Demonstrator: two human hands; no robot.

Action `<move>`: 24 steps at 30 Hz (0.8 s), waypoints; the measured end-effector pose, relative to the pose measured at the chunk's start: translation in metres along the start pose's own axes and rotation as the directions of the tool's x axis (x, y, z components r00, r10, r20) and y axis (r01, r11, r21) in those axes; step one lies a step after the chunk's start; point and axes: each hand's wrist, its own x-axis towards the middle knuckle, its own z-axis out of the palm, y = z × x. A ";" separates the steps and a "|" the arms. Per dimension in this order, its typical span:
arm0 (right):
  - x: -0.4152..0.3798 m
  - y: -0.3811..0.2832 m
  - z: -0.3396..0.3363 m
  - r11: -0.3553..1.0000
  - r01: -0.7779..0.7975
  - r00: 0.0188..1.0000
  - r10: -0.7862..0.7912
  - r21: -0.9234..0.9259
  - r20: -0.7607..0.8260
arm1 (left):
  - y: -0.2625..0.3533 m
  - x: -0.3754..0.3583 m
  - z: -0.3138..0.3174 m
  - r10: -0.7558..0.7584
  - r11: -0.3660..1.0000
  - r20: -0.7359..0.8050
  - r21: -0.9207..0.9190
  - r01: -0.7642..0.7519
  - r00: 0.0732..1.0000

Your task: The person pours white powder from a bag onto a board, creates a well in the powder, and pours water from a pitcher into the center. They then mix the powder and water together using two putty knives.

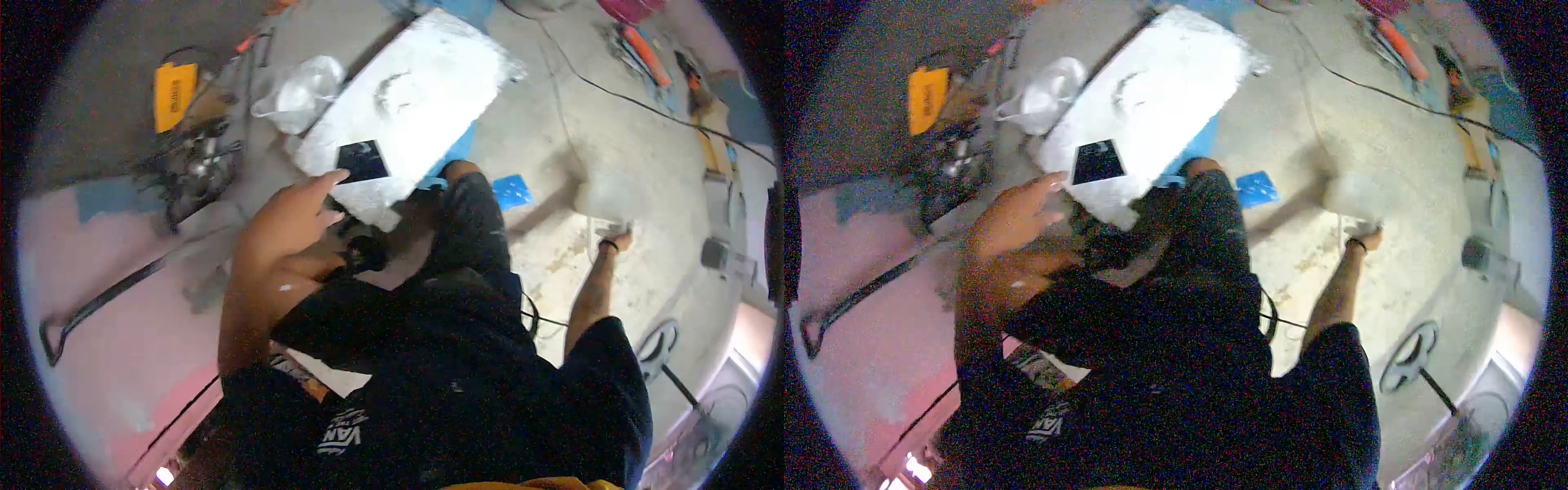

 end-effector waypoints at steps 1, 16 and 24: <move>0.020 0.010 -0.009 0.997 0.068 0.991 -0.071 -0.031 -0.115 | -0.003 0.002 0.006 0.046 0.999 -0.047 0.009 -0.046 0.998; 0.020 -0.043 0.074 0.993 0.055 0.960 -0.024 0.106 -0.278 | -0.069 0.031 0.049 -0.136 0.979 -0.147 0.130 0.156 0.980; 0.039 -0.012 0.066 0.923 0.171 0.885 -0.297 -0.344 -0.358 | -0.074 0.044 0.061 -0.107 0.985 -0.185 0.112 0.129 0.977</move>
